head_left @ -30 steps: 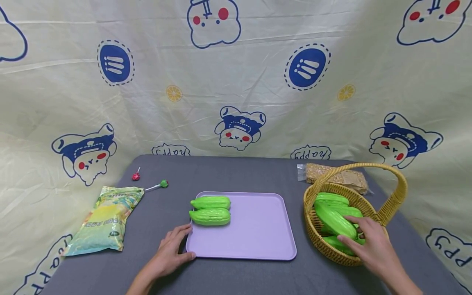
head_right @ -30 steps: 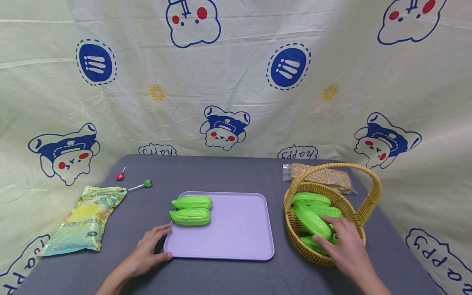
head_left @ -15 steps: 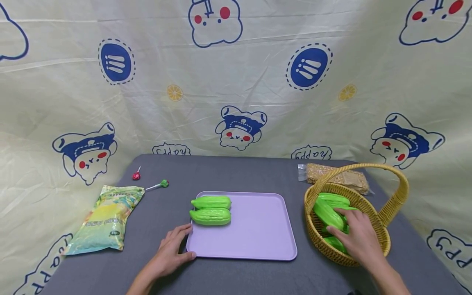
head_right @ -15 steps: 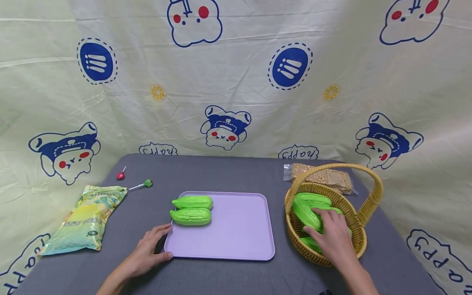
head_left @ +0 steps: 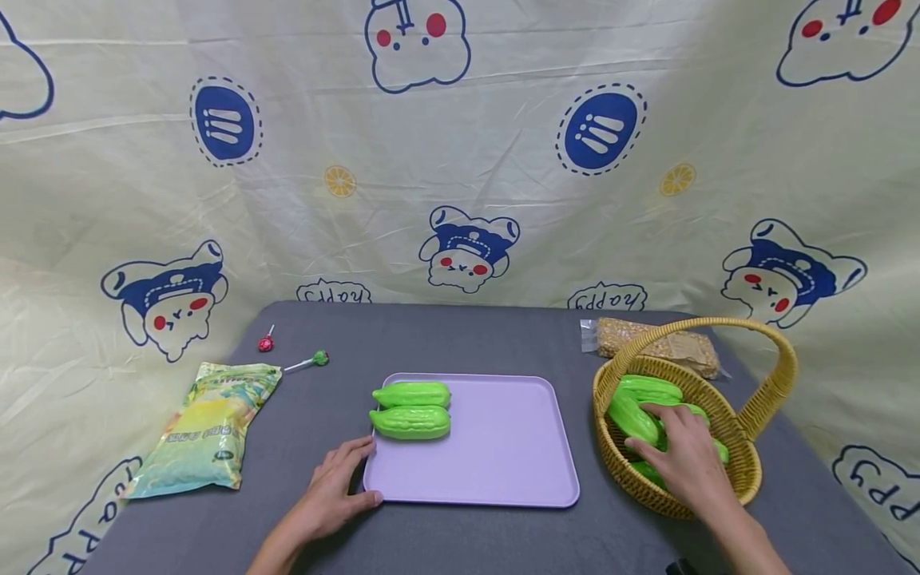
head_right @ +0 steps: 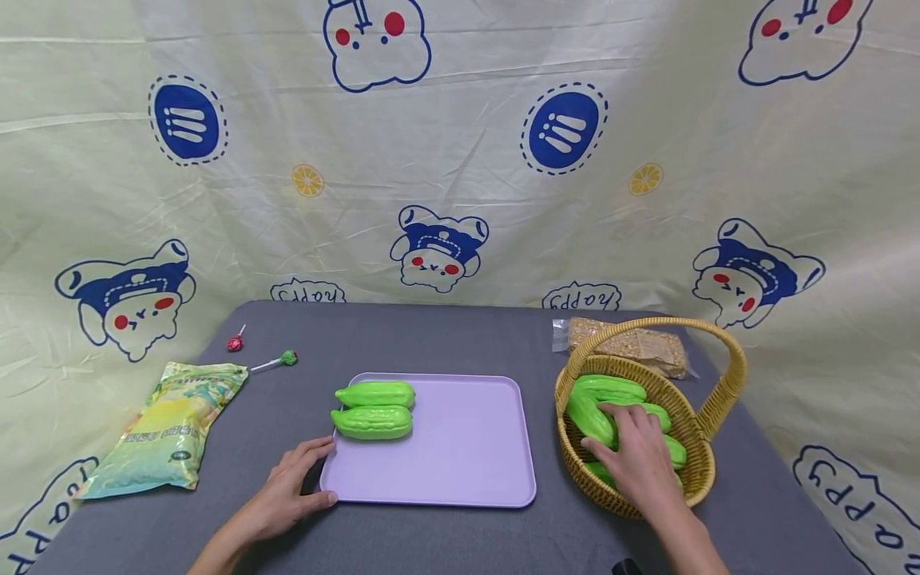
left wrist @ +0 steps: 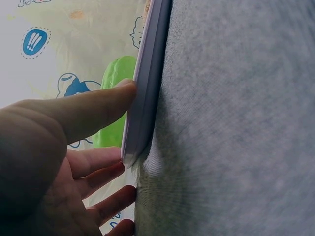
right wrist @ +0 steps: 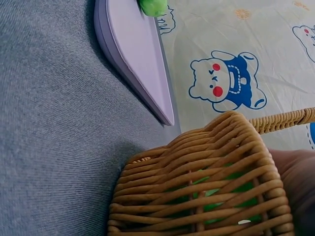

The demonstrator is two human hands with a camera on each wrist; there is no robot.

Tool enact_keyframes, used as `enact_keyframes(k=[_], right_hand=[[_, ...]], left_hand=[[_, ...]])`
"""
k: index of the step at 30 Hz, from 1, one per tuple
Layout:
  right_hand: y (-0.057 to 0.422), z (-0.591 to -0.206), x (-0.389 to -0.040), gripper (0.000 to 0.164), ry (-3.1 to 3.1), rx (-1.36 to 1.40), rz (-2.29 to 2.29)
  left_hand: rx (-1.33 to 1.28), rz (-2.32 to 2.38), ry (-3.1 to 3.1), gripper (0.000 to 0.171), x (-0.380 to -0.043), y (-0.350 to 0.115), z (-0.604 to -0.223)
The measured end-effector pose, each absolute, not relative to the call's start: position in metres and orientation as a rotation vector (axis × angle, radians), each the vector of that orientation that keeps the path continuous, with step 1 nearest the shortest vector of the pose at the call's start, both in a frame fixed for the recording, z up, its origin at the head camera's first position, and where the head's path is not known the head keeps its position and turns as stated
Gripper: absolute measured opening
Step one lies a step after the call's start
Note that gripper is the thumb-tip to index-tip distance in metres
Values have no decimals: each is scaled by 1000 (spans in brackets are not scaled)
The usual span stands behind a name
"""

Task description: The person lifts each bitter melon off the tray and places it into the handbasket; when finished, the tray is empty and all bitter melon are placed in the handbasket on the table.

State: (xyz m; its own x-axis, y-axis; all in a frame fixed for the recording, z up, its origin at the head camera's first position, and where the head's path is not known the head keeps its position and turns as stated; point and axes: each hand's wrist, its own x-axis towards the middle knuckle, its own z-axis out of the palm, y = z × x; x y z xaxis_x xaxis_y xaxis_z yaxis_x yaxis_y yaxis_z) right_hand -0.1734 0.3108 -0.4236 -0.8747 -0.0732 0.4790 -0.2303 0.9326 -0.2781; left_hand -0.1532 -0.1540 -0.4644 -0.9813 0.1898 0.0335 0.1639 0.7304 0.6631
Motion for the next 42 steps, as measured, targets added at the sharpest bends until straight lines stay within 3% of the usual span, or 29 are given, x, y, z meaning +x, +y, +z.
enact_keyframes(k=[10, 29, 42], right_hand=[[313, -426, -173, 57, -2626, 283, 437], [312, -426, -170, 41, -2725, 269, 546], [310, -419, -167, 49, -2682, 275, 570]], left_hand=[[304, 1100, 2902, 66, -152, -154, -465], [281, 1106, 2889, 65, -154, -154, -466], [271, 1096, 2872, 65, -154, -154, -465]])
